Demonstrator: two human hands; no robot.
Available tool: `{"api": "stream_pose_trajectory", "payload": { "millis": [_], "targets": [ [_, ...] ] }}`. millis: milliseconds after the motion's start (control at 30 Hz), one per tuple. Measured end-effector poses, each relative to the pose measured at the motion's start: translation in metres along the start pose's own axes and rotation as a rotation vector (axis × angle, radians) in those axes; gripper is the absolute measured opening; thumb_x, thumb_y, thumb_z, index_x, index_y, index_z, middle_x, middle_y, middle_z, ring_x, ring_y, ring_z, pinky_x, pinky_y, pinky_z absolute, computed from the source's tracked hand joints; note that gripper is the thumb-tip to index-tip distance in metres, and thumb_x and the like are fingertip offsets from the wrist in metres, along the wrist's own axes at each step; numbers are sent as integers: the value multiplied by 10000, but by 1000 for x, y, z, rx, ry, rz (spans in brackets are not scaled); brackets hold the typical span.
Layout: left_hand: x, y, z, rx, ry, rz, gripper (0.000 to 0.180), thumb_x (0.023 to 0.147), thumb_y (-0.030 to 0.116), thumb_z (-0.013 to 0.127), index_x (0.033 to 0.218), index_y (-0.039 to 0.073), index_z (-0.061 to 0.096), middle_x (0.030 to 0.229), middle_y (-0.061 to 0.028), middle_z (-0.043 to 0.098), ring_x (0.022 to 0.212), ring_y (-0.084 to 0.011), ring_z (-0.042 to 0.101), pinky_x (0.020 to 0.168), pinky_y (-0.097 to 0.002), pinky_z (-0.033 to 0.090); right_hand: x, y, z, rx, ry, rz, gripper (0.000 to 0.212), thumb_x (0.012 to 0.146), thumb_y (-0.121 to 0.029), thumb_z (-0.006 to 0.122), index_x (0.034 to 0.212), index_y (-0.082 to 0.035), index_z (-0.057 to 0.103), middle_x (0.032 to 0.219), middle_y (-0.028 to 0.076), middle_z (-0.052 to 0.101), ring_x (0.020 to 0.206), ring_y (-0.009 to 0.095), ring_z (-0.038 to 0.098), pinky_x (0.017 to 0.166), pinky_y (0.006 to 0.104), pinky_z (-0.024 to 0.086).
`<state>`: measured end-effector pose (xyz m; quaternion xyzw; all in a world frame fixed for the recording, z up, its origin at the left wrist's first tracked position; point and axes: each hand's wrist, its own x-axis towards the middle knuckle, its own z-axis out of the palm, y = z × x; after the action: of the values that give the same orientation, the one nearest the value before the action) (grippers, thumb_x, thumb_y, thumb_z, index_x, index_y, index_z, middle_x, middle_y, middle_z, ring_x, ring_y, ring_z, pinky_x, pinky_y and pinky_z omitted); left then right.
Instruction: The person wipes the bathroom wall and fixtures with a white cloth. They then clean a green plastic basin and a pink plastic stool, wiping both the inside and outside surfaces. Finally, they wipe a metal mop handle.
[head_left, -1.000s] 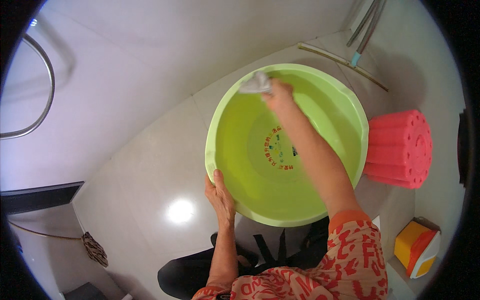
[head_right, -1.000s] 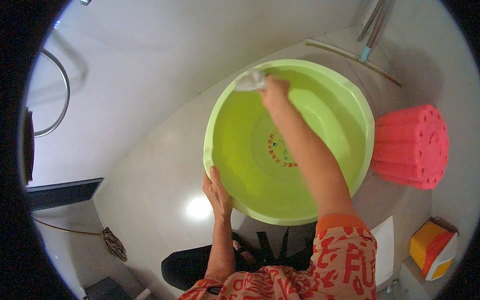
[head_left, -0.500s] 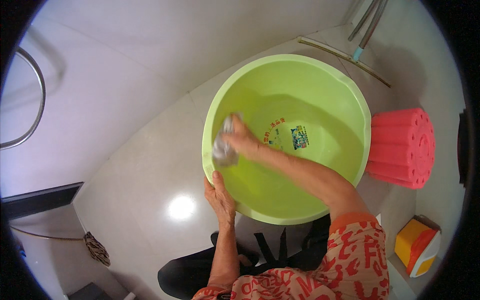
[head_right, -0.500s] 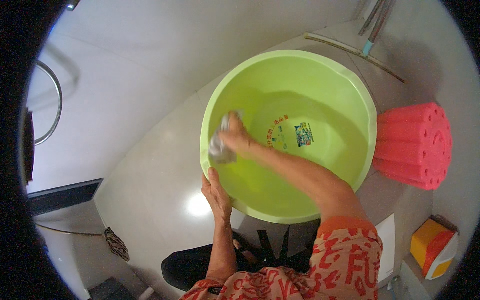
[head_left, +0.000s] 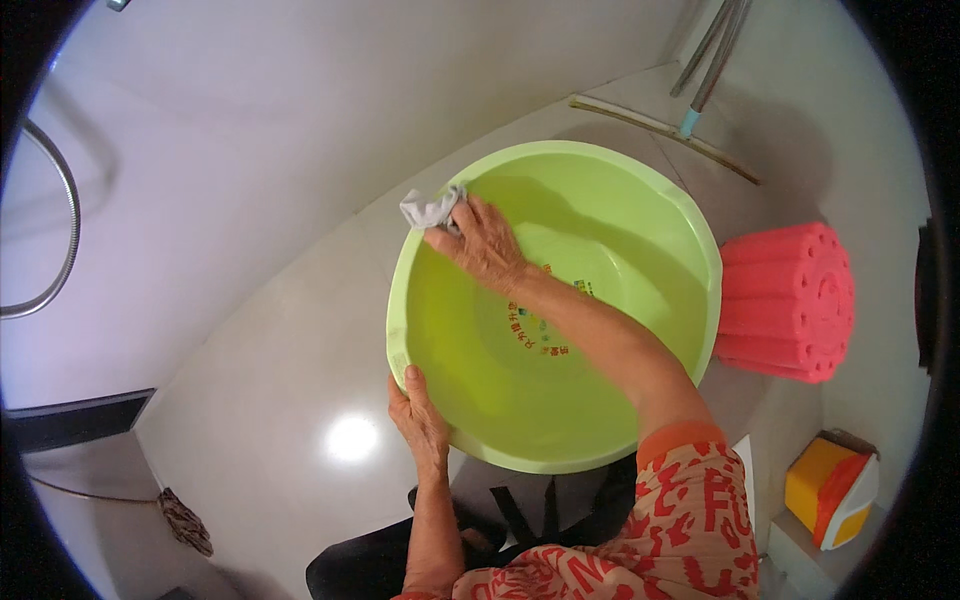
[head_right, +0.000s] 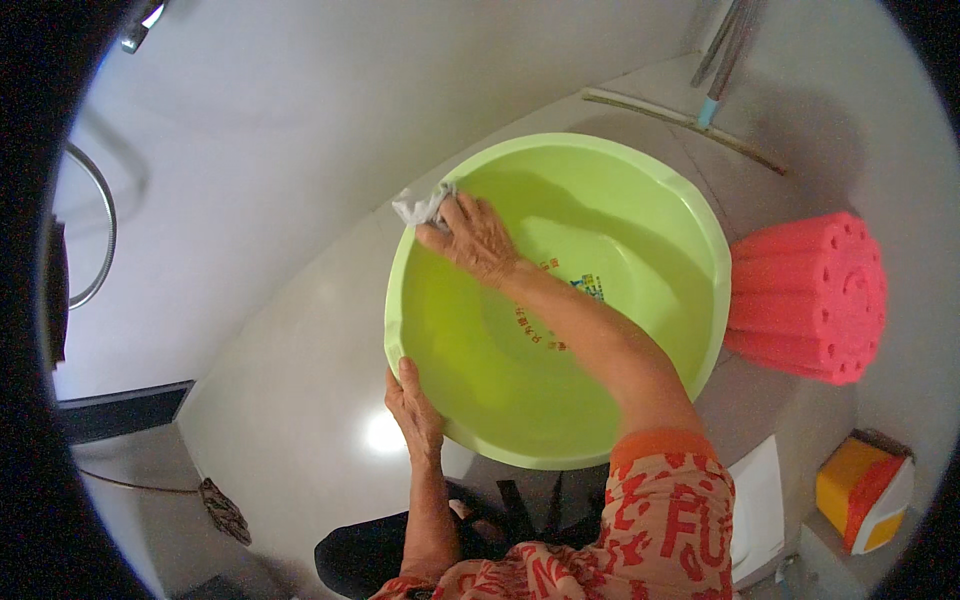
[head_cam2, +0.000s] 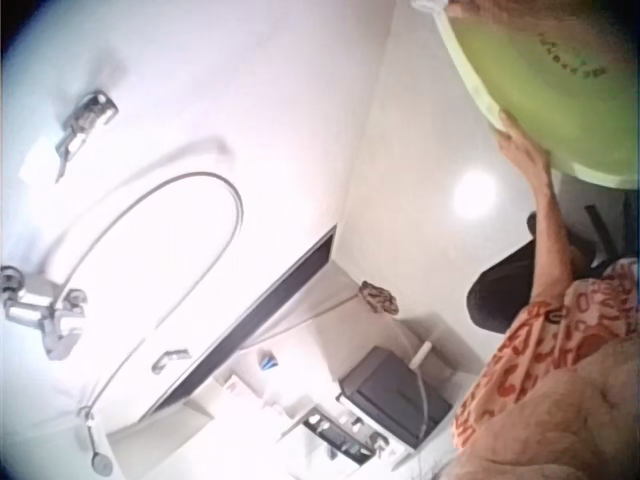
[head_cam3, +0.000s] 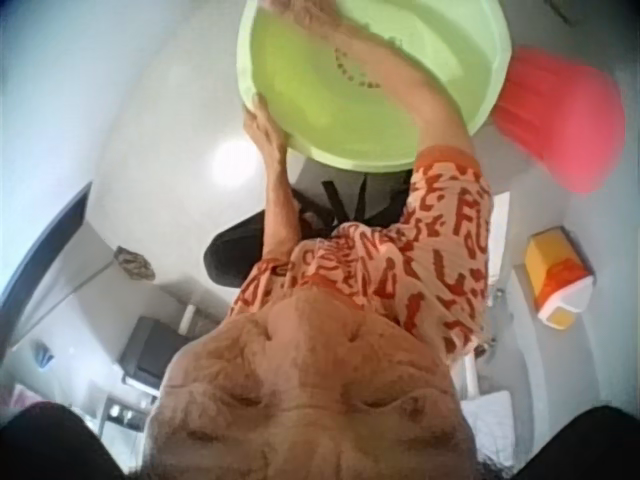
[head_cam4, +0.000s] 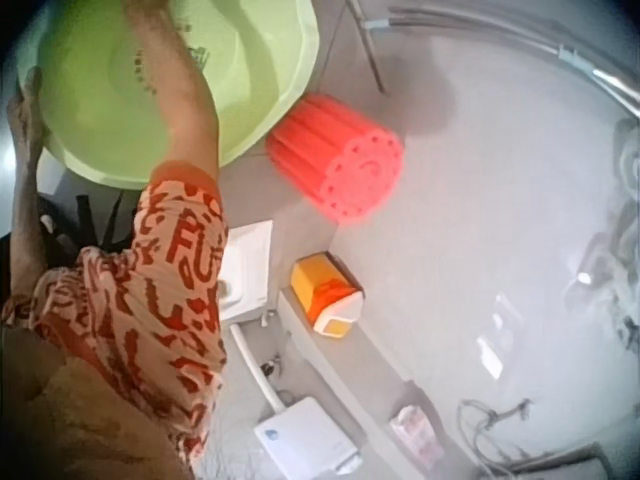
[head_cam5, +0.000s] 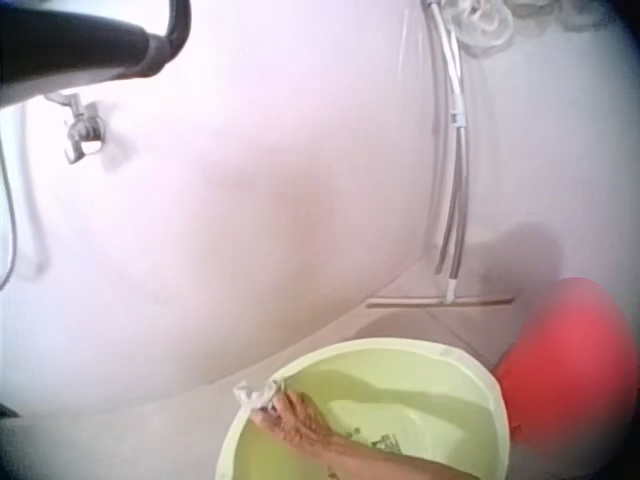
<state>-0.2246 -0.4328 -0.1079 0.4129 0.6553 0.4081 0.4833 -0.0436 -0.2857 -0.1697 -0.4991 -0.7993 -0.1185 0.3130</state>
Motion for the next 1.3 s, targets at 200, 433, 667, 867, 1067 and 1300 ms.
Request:
{"api": "stream_pose_trajectory", "payload": {
  "millis": [200, 433, 667, 867, 1067, 1300],
  "targets": [
    [-1, -5, 1, -8, 15, -2, 517, 972, 448, 429, 1111, -40, 527, 939, -114, 604, 822, -175, 570, 713, -316, 473, -17, 78, -27, -514, 20, -109, 363, 778, -158, 583, 1100, -312, 517, 995, 45, 446, 925, 237, 448, 733, 396, 383],
    [-2, -10, 4, -136, 85, 10, 482, 965, 415, 483, 1106, -42, 538, 907, -93, 621, 788, -157, 581, 701, -290, 476, -72, 117, -95, -784, -319, -54, 344, 813, -186, 534, 1151, -253, 544, 1035, 40, 477, 1007, 228, 444, 811, 381, 356],
    [0, -10, 6, -249, 72, -16, 462, 957, 401, 508, 1071, -46, 541, 902, -90, 617, 775, -145, 574, 692, -279, 471, -99, 96, -174, -838, -658, -89, 242, 804, -186, 549, 1011, -123, 659, 1160, 69, 518, 1072, 240, 438, 858, 367, 344],
    [-1, -10, 6, -281, 93, -33, 416, 958, 379, 504, 1013, -30, 558, 848, -66, 610, 715, -122, 565, 630, -262, 466, -135, 36, -212, -492, -1249, 252, 297, 720, -191, 602, 970, -50, 678, 1121, 160, 588, 1140, 289, 450, 921, 401, 339],
    [-6, -10, 10, -334, 103, -32, 399, 958, 375, 503, 992, -19, 560, 831, -54, 607, 702, -116, 566, 610, -253, 462, -139, -37, -194, 299, -1697, 572, 454, 768, -228, 514, 1180, -43, 565, 1170, 216, 591, 1107, 365, 551, 921, 448, 428],
    [-11, -22, 10, -349, 71, 12, 391, 960, 368, 500, 1003, -16, 560, 860, -59, 607, 733, -118, 570, 629, -259, 467, -101, -108, -140, 985, -1330, 550, 514, 776, -138, 499, 1283, -54, 485, 1078, 259, 563, 1015, 341, 570, 854, 438, 438]
  ]
}}
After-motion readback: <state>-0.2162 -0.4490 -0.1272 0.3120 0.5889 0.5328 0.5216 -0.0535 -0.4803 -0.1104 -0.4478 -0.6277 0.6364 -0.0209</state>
